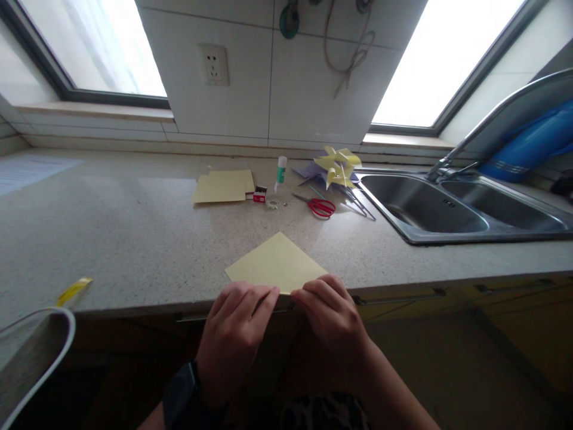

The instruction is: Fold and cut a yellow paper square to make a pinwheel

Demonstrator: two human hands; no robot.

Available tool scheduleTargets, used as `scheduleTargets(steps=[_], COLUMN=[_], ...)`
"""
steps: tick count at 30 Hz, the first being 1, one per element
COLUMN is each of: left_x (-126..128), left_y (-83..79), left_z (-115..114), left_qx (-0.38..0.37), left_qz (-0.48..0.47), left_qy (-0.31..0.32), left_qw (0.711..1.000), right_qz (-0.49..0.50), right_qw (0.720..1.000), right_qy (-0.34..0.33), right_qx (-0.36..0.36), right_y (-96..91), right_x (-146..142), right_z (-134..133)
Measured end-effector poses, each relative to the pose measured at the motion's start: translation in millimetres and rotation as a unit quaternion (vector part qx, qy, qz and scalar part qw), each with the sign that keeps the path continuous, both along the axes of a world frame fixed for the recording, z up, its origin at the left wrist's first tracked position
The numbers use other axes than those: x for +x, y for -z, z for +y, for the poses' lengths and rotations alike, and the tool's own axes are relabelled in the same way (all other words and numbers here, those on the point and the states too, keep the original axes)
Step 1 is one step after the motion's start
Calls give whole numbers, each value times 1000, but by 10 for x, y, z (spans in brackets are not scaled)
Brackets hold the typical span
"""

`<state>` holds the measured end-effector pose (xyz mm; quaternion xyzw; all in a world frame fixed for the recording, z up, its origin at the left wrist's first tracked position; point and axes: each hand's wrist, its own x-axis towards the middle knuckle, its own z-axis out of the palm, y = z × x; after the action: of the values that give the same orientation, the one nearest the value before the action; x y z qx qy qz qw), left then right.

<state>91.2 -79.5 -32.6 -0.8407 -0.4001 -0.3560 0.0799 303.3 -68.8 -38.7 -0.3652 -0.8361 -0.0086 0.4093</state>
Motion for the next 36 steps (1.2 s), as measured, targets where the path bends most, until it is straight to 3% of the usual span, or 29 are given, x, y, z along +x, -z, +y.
scheduleTargets(steps=[8,20,27,36], left_x=[27,134,194,184], left_y=[46,47,114,103], left_z=[-20,-94,-117,-81], left_qx=[10,22,-7,-15], left_qz=[45,70,43,61], left_qy=[-22,-74,-60,-31], left_qw=[999,995,997,998], right_qz=[10,21,23,29], right_qw=[998,992,993,992], right_qy=[35,108,109,117], right_qx=[54,69,46,-36], right_y=[33,150,146,-17], right_x=[-36,-98,-78,53], right_z=[22,-64,-60,-43])
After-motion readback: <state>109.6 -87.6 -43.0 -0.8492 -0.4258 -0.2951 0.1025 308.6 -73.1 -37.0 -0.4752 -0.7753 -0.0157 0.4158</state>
